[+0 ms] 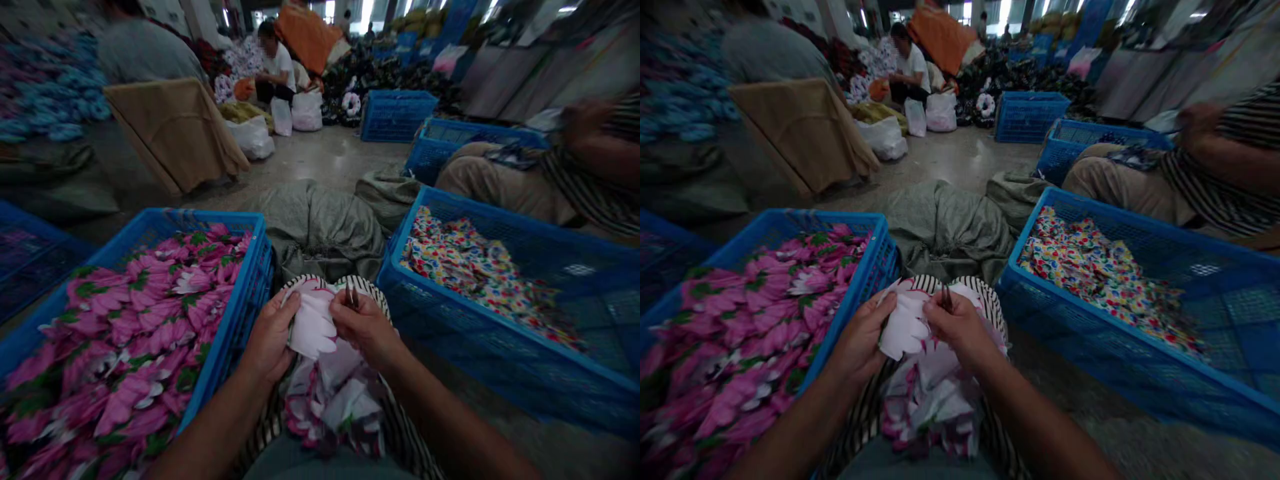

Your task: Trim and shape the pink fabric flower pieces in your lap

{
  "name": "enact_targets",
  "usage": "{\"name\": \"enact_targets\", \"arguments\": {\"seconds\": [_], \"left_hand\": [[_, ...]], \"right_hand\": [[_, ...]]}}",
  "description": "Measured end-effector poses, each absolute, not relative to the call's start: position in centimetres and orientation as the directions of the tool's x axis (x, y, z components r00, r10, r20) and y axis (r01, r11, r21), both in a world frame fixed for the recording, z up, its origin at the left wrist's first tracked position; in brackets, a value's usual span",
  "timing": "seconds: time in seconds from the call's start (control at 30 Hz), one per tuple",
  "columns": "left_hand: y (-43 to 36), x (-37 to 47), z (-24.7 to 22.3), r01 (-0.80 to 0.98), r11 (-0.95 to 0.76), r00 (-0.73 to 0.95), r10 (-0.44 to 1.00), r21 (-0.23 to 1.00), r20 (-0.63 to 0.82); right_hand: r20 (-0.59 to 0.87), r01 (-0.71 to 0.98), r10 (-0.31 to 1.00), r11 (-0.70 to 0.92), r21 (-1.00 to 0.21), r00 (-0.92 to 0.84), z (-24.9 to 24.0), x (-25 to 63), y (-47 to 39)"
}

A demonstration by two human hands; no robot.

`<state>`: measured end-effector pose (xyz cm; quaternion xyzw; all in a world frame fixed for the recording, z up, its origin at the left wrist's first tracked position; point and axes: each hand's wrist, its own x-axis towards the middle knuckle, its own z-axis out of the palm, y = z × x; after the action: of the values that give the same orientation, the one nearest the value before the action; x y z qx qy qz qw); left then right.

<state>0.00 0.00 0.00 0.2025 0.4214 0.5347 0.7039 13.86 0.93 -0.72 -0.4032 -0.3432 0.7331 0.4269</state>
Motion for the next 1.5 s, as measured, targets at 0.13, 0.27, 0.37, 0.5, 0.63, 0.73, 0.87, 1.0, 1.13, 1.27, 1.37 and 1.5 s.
{"name": "enact_targets", "arguments": {"seconds": [0.13,0.27,0.37,0.5,0.63,0.73,0.87,1.0,1.13,1.27,1.37,1.5], "left_hand": [[-0.1,0.0,0.3,-0.592,0.252,-0.057,0.934,0.765,-0.352],[0.0,0.3,0.1,-0.570,0.219,-0.106,0.936,0.792,-0.336],[0.0,0.6,-0.1,-0.524,0.217,-0.114,0.940,0.824,-0.320],[-0.2,0.7,0.3,-0.516,0.298,0.036,0.944,0.803,-0.327],[-0.3,0.1,0.7,-0.572,0.273,0.083,0.957,0.774,-0.277],[-0.5,-0.4,0.3,-0.564,0.270,0.094,0.960,0.781,-0.264],[-0.8,-0.8,-0.3,-0.540,0.265,0.099,0.963,0.799,-0.252],[-0.8,-1.1,-0.1,-0.545,0.258,0.143,0.966,0.798,-0.215],[-1.0,-1.4,0.0,-0.511,0.201,0.219,0.971,0.836,-0.100],[-1.1,-1.6,0.1,-0.388,0.161,0.231,0.970,0.908,-0.074],[-1.1,-1.7,0.1,-0.284,0.112,0.222,0.974,0.952,-0.048],[-1.0,-1.8,0.4,-0.012,-0.135,0.181,0.974,0.991,0.135]], "right_hand": [[-0.281,-0.398,0.925,-0.366,-0.841,-0.255,-1.1,14.8,1.2],[-0.266,-0.434,0.932,-0.352,-0.829,-0.248,-1.4,15.1,0.9],[-0.236,-0.423,0.928,-0.344,-0.838,-0.287,-1.5,14.7,0.6],[-0.255,-0.405,0.931,-0.346,-0.846,-0.263,-1.4,14.2,0.5],[-0.293,-0.412,0.937,-0.346,-0.843,-0.188,-1.1,14.5,0.6],[-0.303,-0.408,0.937,-0.349,-0.844,-0.174,-1.0,14.9,0.5],[-0.324,-0.427,0.933,-0.359,-0.830,-0.155,-1.1,14.9,0.4],[-0.340,-0.436,0.918,-0.397,-0.807,-0.206,-1.3,14.7,0.4],[-0.367,-0.414,0.894,-0.446,-0.794,-0.258,-1.8,14.8,0.3],[-0.370,-0.380,0.894,-0.444,-0.812,-0.253,-2.0,14.9,0.3],[-0.360,-0.371,0.892,-0.444,-0.816,-0.274,-2.0,14.7,0.2],[-0.338,-0.340,0.878,-0.449,-0.826,-0.339,-2.3,14.5,-0.2]]}}
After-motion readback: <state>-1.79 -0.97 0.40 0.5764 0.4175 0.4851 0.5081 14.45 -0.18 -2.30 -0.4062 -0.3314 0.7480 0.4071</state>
